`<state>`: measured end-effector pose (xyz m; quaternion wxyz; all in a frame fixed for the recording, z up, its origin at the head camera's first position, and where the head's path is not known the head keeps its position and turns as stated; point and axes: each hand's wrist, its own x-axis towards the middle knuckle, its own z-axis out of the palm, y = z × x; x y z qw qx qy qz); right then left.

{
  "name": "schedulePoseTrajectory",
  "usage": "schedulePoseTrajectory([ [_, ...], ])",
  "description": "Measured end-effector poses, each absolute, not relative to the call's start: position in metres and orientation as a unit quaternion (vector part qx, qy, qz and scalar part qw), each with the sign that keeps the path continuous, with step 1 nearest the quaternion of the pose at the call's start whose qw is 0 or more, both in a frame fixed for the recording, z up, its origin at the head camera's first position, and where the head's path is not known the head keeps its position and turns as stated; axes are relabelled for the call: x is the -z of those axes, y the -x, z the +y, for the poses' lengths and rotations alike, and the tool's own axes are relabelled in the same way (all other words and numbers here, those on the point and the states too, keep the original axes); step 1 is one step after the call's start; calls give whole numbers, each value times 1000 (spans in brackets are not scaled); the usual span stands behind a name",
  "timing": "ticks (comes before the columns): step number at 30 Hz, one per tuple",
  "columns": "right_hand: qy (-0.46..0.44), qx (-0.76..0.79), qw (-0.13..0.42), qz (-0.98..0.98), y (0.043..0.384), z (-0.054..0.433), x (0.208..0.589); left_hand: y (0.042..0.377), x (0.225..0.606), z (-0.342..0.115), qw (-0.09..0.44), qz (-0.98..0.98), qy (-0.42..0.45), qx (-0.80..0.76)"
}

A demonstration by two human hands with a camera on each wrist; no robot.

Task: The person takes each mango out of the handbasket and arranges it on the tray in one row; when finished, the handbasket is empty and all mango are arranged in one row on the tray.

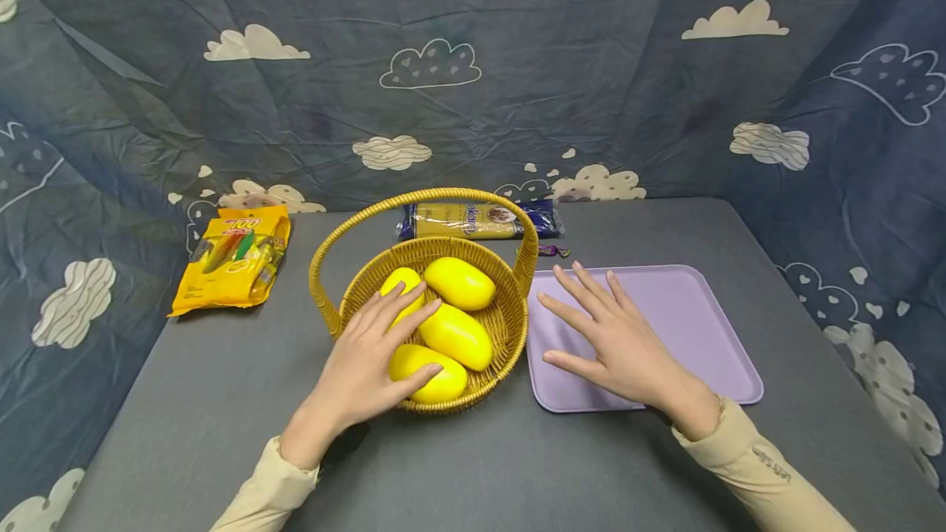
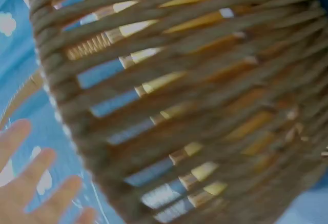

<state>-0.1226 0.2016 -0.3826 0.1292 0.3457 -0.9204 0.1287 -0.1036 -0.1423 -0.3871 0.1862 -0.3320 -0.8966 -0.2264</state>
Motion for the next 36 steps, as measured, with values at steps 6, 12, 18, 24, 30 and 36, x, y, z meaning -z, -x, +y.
schedulePoseTrajectory([
  [6, -375, -227, 195, -877, 125, 195, 383, 94, 393, -156, 318, -780, 325, 431],
  [12, -386, -294, 212, -848, 128, 181, 381, 82, 402, -174, 380, -680, 258, 571],
  [18, -366, -310, 171, -861, 133, 161, 372, 88, 420, -184, 371, -588, 145, 704],
  [24, -347, -325, 119, -872, 144, 141, 361, 109, 432, -180, 263, -674, 82, 686],
  [30, -338, -311, 65, -886, 153, 127, 355, 116, 424, -168, 240, -708, 81, 659],
  [36, -339, -245, -31, -908, 165, 111, 346, 123, 430, -170, 273, -694, 100, 659],
])
